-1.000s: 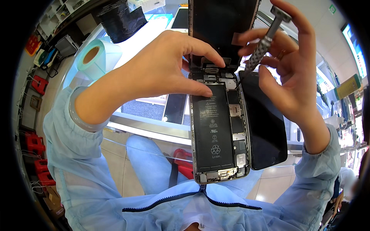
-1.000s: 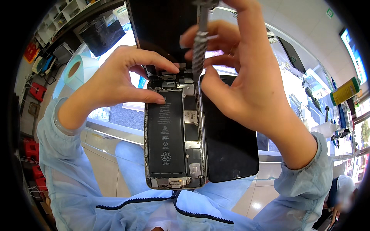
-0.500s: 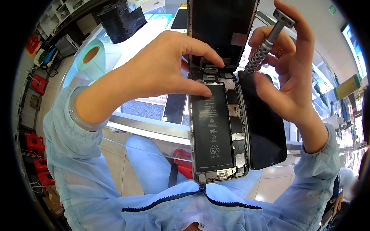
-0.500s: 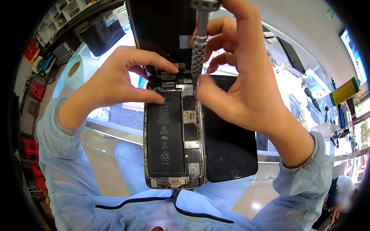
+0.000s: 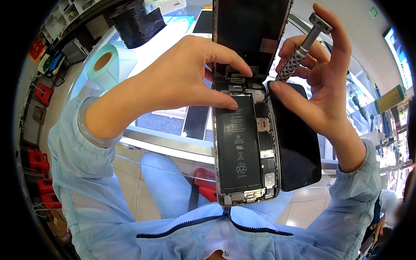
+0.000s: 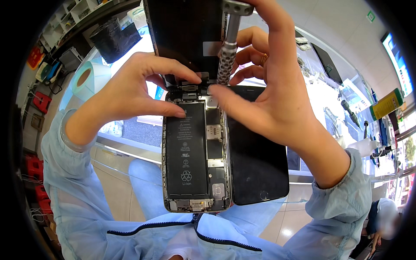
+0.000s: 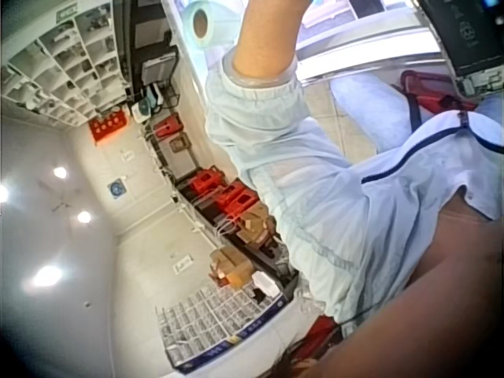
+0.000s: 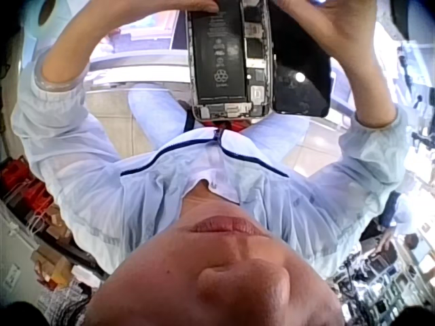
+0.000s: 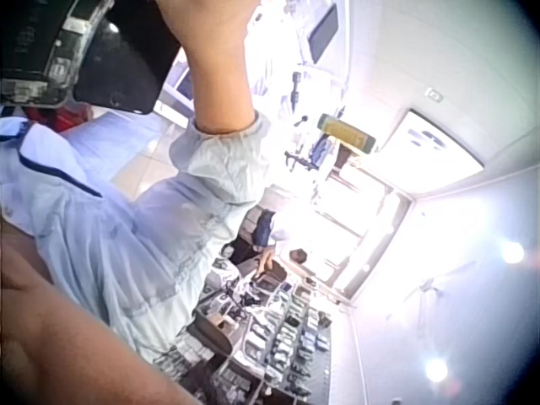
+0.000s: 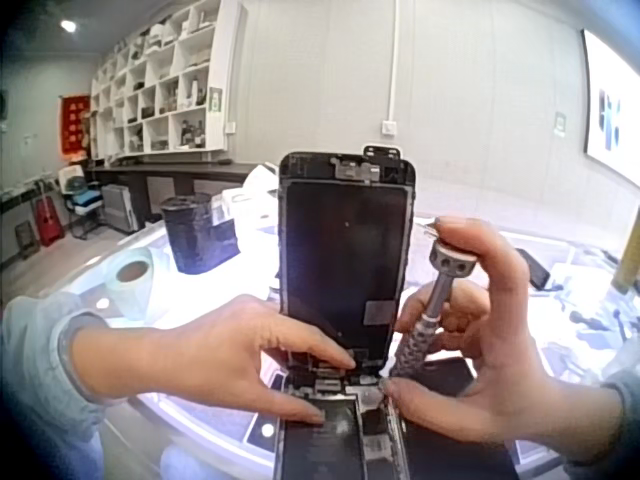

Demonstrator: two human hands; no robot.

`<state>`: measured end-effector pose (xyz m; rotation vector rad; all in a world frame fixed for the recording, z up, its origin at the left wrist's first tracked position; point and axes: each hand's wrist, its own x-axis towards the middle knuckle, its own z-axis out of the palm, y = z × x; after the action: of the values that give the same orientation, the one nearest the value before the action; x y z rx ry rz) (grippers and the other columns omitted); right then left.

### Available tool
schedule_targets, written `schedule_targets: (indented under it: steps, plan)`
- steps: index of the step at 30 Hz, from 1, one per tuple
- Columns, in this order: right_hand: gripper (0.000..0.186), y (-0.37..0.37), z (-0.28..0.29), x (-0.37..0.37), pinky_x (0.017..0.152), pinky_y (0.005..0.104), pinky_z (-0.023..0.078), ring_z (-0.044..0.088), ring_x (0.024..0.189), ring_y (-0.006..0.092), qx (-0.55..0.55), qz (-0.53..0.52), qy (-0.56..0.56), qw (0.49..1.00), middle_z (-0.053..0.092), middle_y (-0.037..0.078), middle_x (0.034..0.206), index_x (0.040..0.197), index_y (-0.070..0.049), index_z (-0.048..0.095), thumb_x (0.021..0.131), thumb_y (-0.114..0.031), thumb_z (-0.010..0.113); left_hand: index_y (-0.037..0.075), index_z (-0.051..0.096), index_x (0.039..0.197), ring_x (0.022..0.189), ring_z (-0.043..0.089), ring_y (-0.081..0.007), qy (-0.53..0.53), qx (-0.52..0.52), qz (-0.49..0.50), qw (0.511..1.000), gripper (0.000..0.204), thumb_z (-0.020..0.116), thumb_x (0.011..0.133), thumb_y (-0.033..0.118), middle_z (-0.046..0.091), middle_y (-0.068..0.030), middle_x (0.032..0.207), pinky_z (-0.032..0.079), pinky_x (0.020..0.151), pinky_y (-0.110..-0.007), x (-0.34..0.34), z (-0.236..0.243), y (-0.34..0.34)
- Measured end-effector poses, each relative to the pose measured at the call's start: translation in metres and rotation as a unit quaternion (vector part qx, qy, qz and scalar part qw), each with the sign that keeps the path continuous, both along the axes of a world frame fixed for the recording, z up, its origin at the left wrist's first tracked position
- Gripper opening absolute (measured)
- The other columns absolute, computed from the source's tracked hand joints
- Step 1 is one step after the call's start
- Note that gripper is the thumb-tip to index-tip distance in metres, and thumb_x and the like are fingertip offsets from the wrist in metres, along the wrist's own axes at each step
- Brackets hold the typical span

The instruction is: The person removes the back cover of a smartphone, then uses a screwdriver to unscrew and detach internal components including the motherboard and battery. The device remains open with parts separated by the end of the clip.

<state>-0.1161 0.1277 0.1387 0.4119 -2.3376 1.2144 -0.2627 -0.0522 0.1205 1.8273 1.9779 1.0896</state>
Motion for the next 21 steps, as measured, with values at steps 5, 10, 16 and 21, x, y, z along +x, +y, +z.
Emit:
schedule_targets:
  steps: [5,10,16,21]
  plan:
    - [0.095,0.015,-0.016,-0.006,0.072,0.0272,0.053,0.063,0.079,0.016,-0.102,0.038,0.016,0.994,0.059,0.011,0.088,0.143,-0.018,-0.003,0.075,0.009,0.058,0.004,0.068,0.104,0.091,0.064,-0.0158,0.008,-0.001,0.003,1.0,0.043,0.08,0.063,0.006,0.068,-0.0078,0.101,0.053,0.075,-0.027,0.0,0.0,0.0]
    - [0.093,0.01,-0.016,-0.006,0.072,0.0262,0.055,0.064,0.081,0.0151,-0.087,-0.002,0.08,0.993,0.06,0.012,0.093,0.144,-0.016,0.002,0.078,0.005,0.064,0.004,0.068,0.105,0.091,0.064,-0.0157,0.0,0.0,-0.001,1.0,0.043,0.079,0.064,0.006,0.068,-0.0075,0.1,0.053,0.075,-0.027,0.0,-0.001,0.001]
    - [0.088,0.003,-0.022,-0.006,0.079,0.0293,0.055,0.063,0.088,0.0168,-0.078,-0.001,0.048,0.996,0.06,0.014,0.098,0.144,-0.013,0.007,0.08,0.006,0.064,0.005,0.067,0.105,0.09,0.064,-0.0157,0.008,-0.003,0.003,1.0,0.043,0.08,0.064,0.007,0.068,-0.0073,0.1,0.053,0.076,-0.028,0.0,-0.001,0.0]
    - [0.087,0.001,-0.021,-0.006,0.079,0.0292,0.055,0.063,0.088,0.0164,-0.082,-0.017,0.04,0.996,0.06,0.014,0.098,0.144,-0.013,0.008,0.08,0.007,0.063,0.005,0.067,0.106,0.091,0.064,-0.0159,0.01,-0.007,0.001,1.0,0.044,0.08,0.064,0.007,0.067,-0.0072,0.1,0.053,0.077,-0.028,-0.001,-0.001,0.0]
